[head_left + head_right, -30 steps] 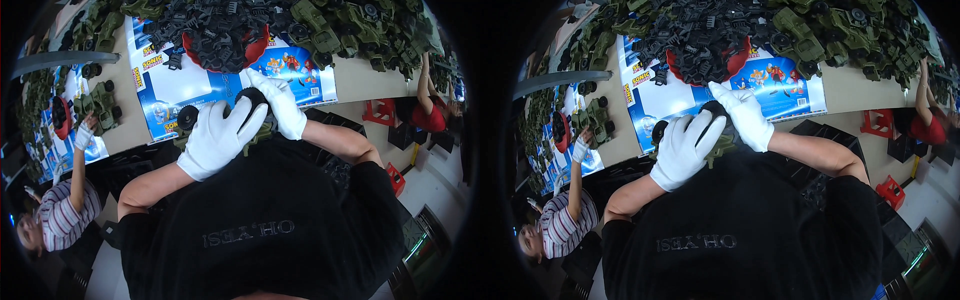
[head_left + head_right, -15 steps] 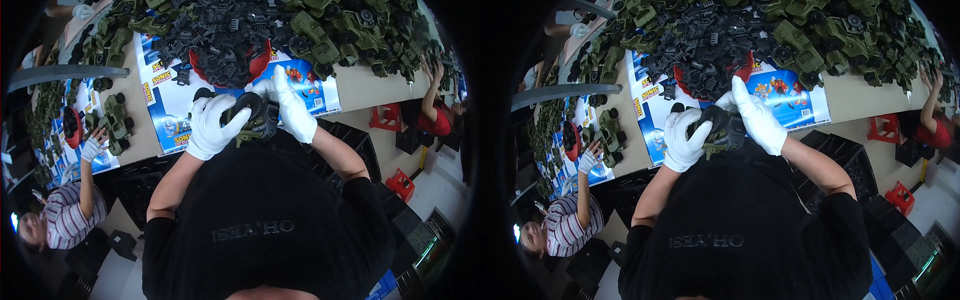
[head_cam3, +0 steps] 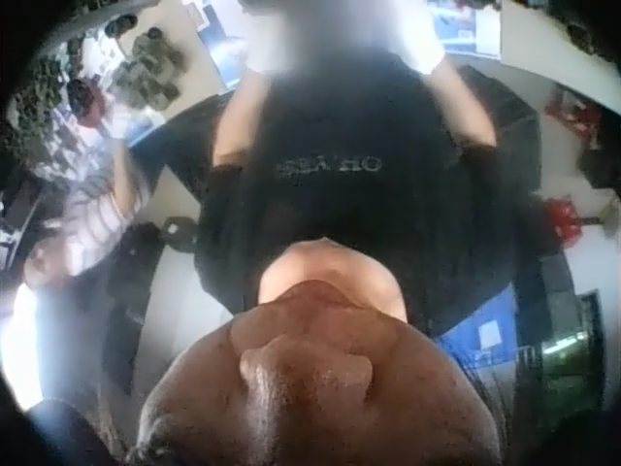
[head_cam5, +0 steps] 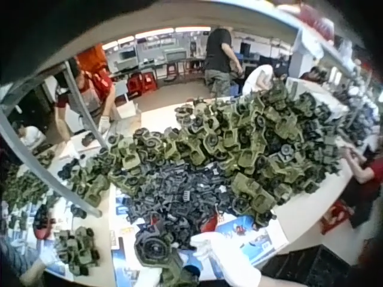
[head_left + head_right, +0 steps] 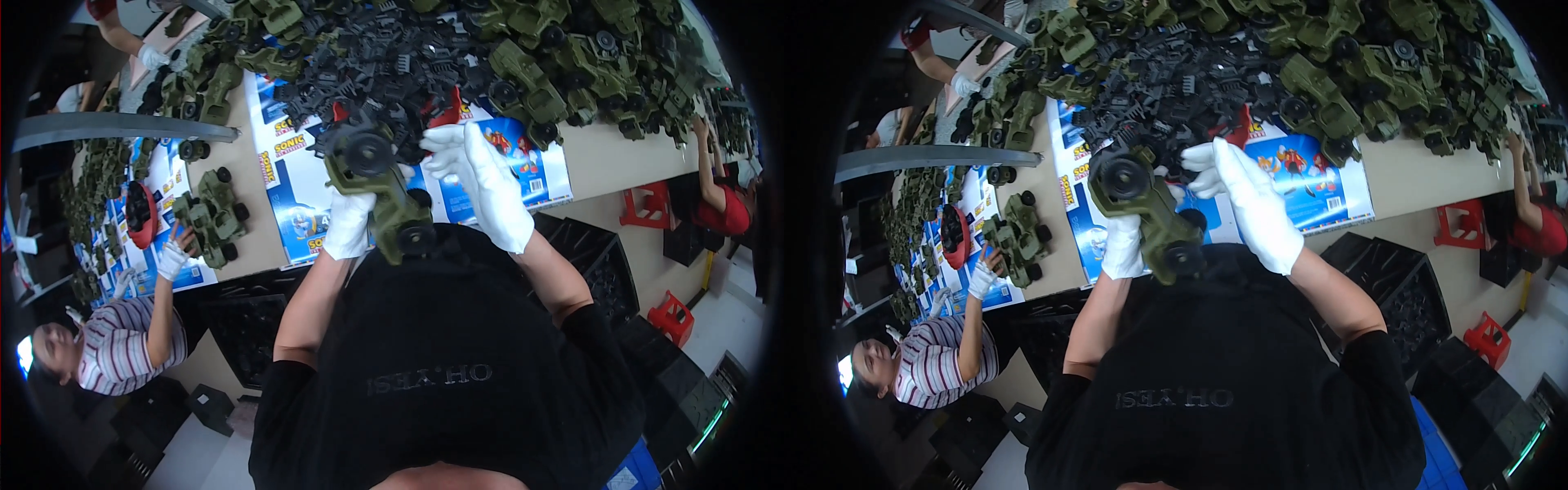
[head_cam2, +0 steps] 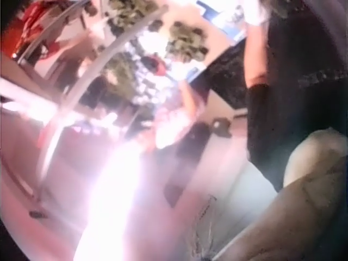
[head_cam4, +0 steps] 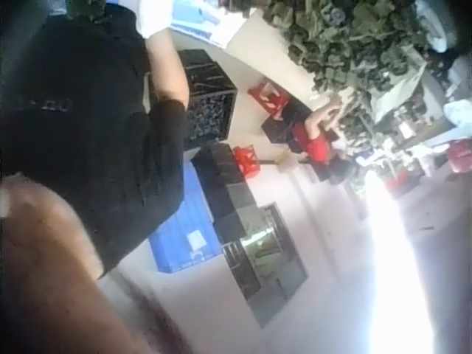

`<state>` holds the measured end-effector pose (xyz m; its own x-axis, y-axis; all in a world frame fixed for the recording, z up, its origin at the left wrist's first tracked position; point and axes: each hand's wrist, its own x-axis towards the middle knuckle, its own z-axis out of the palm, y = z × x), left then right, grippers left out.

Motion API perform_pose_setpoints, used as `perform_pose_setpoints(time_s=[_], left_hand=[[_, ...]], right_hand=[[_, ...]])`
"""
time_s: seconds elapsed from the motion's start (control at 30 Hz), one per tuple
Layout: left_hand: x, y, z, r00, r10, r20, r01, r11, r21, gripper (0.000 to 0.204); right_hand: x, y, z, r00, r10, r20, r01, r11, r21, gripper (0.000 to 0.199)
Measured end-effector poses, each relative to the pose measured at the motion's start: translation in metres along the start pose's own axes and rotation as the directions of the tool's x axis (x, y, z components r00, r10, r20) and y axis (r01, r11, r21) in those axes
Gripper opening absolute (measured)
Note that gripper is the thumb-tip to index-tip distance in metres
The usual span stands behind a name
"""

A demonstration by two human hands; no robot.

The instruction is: Assembling plastic toy truck components at a factory workbench.

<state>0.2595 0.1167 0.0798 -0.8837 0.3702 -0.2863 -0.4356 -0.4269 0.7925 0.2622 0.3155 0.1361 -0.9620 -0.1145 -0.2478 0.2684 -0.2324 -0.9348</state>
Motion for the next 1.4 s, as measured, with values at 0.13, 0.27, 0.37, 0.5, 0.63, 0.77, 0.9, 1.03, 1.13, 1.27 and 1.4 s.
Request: perform_pose_setpoints(time_s=[0.13, 0.27, 0.37, 0.5, 0.63, 0.77, 0.9, 1.03, 1.13, 1.27, 1.4], left_hand=[[0.016, -0.006, -0.006, 0.968, -0.029, 0.249, 0.145, 0.875, -0.462, 0.088], [0.021, -0.005, -0.006, 0.978, -0.149, 0.144, 0.195, 0.895, -0.400, 0.086], [0.027, -0.012, -0.006, 0.975, -0.124, 0.184, 0.200, 0.850, -0.487, 0.078], [0.042, -0.020, -0.004, 0.974, -0.043, 0.223, 0.156, 0.841, -0.518, 0.067], [0.059, -0.032, 0.014, 0.988, -0.053, 0.145, 0.114, 0.884, -0.453, 0.054], [0.069, -0.037, 0.055, 0.979, 0.017, -0.205, -0.039, 0.994, -0.105, 0.036], [0.077, -0.055, 0.099, 0.976, 0.085, -0.201, -0.072, 0.995, 0.071, 0.074], [0.085, -0.079, 0.130, 0.977, 0.196, -0.088, -0.146, 0.906, 0.398, 0.086], [0.087, -0.091, 0.135, 0.983, -0.057, 0.172, -0.068, 0.767, 0.639, 0.100], [0.083, -0.088, 0.132, 0.915, -0.218, 0.339, -0.089, 0.712, 0.697, 0.087], [0.080, -0.087, 0.104, 0.884, -0.379, 0.273, 0.113, 0.741, 0.662, 0.066]], right_hand=[[-0.011, 0.003, 0.001, 0.994, -0.057, -0.094, 0.038, 0.981, -0.188, 0.034], [-0.026, 0.014, 0.001, 0.996, 0.085, 0.024, -0.066, 0.898, -0.435, 0.052], [-0.037, 0.014, 0.004, 0.986, 0.022, 0.166, 0.086, 0.786, -0.613, 0.082], [-0.042, 0.009, 0.004, 0.991, 0.009, 0.131, 0.088, 0.696, -0.712, 0.097], [-0.045, 0.014, -0.011, 0.989, -0.093, 0.114, 0.147, 0.675, -0.723, 0.112], [-0.041, 0.046, -0.040, 0.998, -0.036, -0.056, 0.006, 0.890, -0.456, 0.112], [-0.067, 0.059, -0.058, 0.941, -0.223, -0.255, 0.035, 0.812, -0.583, 0.122], [-0.082, 0.058, -0.066, 0.854, -0.186, -0.486, -0.073, 0.883, -0.464, 0.119], [-0.086, 0.098, -0.082, 0.772, -0.017, -0.635, 0.058, 0.997, 0.043, 0.077], [-0.094, 0.135, -0.133, 0.613, 0.115, -0.782, 0.175, 0.945, 0.276, 0.046], [-0.071, 0.148, -0.220, 0.655, 0.124, -0.746, 0.282, 0.875, 0.393, 0.047]])
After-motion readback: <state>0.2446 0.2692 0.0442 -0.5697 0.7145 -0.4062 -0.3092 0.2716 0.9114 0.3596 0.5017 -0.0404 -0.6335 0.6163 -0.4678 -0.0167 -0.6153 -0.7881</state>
